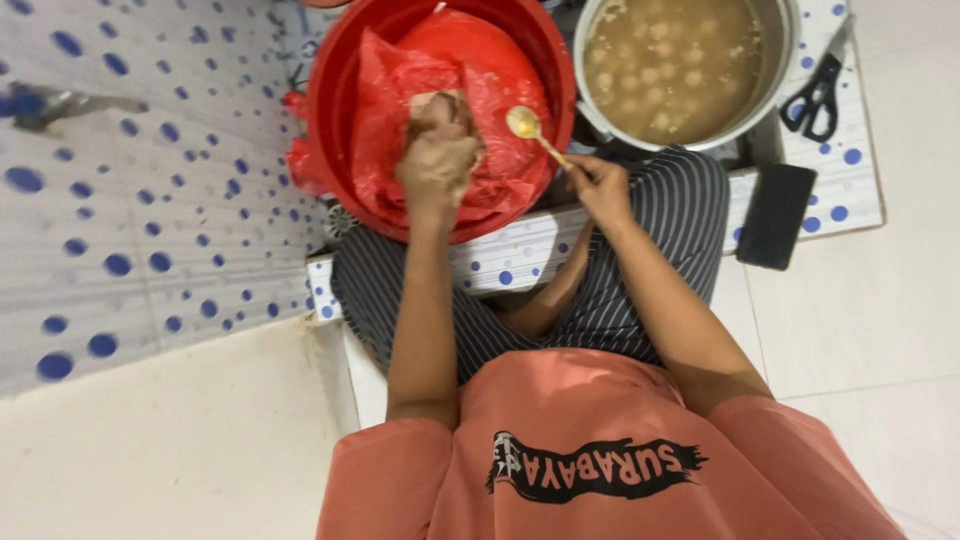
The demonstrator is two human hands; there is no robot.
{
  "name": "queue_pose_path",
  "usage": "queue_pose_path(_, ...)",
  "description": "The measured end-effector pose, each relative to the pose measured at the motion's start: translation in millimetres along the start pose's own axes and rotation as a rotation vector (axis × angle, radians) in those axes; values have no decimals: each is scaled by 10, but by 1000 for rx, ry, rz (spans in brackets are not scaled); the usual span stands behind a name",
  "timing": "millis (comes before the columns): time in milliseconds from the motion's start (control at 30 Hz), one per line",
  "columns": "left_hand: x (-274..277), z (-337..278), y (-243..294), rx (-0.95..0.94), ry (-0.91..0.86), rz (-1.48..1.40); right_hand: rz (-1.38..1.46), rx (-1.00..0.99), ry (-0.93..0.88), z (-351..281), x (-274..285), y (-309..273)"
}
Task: Forming meatballs by scooping meat paste from a bowl and dropping it into a pot of water using a spoon.
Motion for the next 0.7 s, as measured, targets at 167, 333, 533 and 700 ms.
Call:
queue_pose_path(167, -737, -405, -721, -869, 413, 2083, -71, 136, 81, -41, 66, 32)
queue_pose_path(333, -526, -483, -811, -651, 465, 1826, -78, 152, 86, -154, 57, -257)
queue_pose_path(533, -438, -483, -812, -458, 353, 1676, -91, 180, 65, -325, 194, -719)
queue_pose_path(700, -726, -674, -1059, -634, 723, 1942, -82, 199, 54, -480, 301, -1092)
Point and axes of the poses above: each hand's wrist, its own z-axis towards the middle knuckle, its own x-axis out of the back of the hand, y = z × x, the point moved 9 cm from there along z, towards the middle knuckle
